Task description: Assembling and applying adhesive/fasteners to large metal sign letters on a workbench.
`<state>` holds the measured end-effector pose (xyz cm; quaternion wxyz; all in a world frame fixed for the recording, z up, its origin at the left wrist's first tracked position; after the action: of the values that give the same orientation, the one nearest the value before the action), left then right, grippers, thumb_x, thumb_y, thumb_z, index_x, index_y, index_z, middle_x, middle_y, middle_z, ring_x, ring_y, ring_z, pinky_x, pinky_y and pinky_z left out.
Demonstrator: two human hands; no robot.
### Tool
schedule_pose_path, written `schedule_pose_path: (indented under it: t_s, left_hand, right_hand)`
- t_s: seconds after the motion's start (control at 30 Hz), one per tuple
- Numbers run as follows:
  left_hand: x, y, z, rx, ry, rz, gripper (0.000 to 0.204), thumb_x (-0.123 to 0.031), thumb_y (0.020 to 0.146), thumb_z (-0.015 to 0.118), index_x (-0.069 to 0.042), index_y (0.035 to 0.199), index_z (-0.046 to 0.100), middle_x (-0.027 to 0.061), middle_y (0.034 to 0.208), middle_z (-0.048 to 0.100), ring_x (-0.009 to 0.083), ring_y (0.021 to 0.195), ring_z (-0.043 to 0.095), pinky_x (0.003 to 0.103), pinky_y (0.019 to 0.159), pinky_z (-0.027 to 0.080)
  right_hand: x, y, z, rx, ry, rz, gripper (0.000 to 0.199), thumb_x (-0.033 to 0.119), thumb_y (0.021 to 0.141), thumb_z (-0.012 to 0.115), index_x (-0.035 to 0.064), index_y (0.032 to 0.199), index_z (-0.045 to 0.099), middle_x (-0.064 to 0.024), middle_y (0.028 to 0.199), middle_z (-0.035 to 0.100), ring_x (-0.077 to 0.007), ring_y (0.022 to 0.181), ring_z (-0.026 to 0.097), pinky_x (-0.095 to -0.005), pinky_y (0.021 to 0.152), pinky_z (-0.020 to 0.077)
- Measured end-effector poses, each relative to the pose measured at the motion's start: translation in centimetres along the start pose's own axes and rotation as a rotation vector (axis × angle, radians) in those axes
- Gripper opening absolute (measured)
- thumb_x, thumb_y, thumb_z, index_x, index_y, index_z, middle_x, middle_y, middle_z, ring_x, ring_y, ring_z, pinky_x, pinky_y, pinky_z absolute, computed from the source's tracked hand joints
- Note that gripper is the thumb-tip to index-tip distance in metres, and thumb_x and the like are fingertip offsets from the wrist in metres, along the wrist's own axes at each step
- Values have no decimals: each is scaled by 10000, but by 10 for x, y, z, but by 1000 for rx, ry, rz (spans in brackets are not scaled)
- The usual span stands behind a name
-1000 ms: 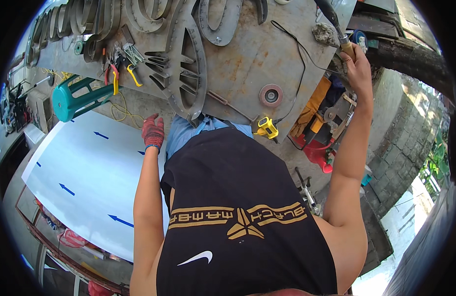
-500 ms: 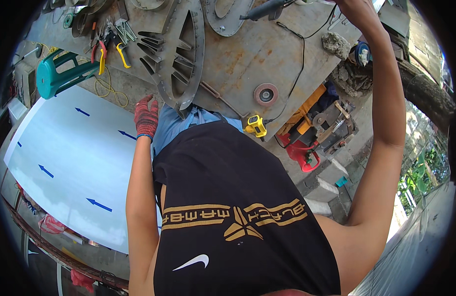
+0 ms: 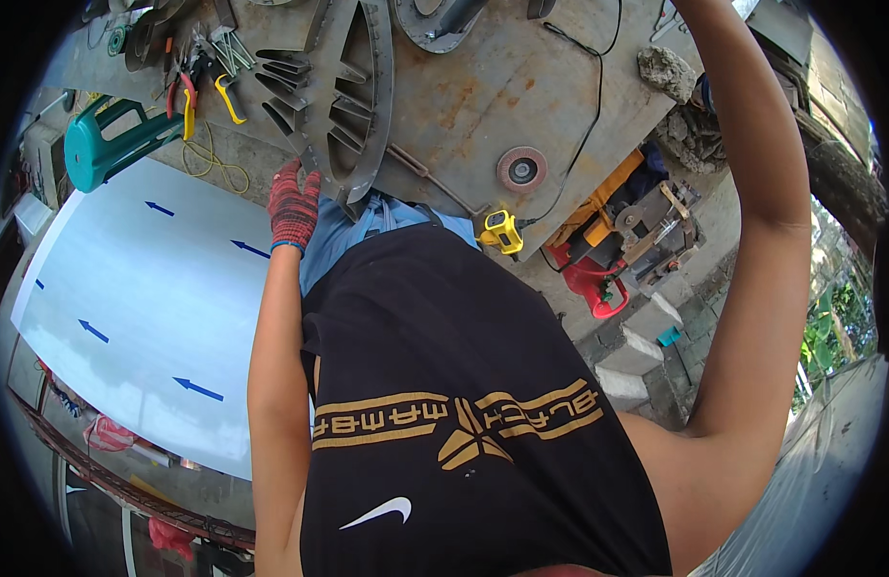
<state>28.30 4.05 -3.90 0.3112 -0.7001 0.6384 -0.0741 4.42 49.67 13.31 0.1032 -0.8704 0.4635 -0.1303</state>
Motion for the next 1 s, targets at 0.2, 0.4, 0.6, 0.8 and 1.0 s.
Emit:
schedule_pose_path:
  t_s: [0.2,0.4,0.6,0.8,1.0]
  left_hand:
    - [-1,1,2,6,48,-2,487,-359,941,649,-109,1354,583,196,1349,591,366,1268,544,455,1072,424]
    - [2,2,3,32,27,-20,471,-346,937,655,-145,1358,591,173,1354,595,359,1269,547,458,1075,422]
    - [6,-2,4,26,22,-26,473,-342,934,658,-156,1364,591,168,1354,596,353,1272,547,458,1078,419]
    - [6,-3,7,45,6,-32,480,-359,938,652,-151,1366,589,186,1362,590,365,1281,537,458,1084,415]
    - [10,-5,9,36,36,-14,473,-376,945,641,-140,1352,593,198,1376,579,380,1286,530,462,1086,413]
  right_hand:
    - [1,6,9,-40,-82,-82,264,90,752,705,96,1010,761,-78,949,668,-280,966,541,-399,853,434]
    - [5,5,12,-3,-94,-39,233,98,769,708,97,996,759,-65,959,666,-267,983,540,-417,875,410]
    - [23,1,2,26,-113,60,225,111,780,714,102,1001,754,-51,948,660,-252,1005,534,-460,919,351]
    - [17,-2,14,-36,-94,-3,230,93,752,715,99,980,745,-59,925,645,-258,996,541,-457,905,367]
    - [5,-3,25,-63,-123,-70,243,95,732,723,91,974,742,-72,939,647,-277,986,562,-421,862,425]
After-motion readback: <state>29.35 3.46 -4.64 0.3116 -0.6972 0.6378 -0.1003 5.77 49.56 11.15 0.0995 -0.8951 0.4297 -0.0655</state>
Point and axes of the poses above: each hand's wrist, its own y-axis towards the middle knuckle, its own z-axis out of the palm, x = y × z, the point moved 6 cm from there along y, towards the middle knuckle
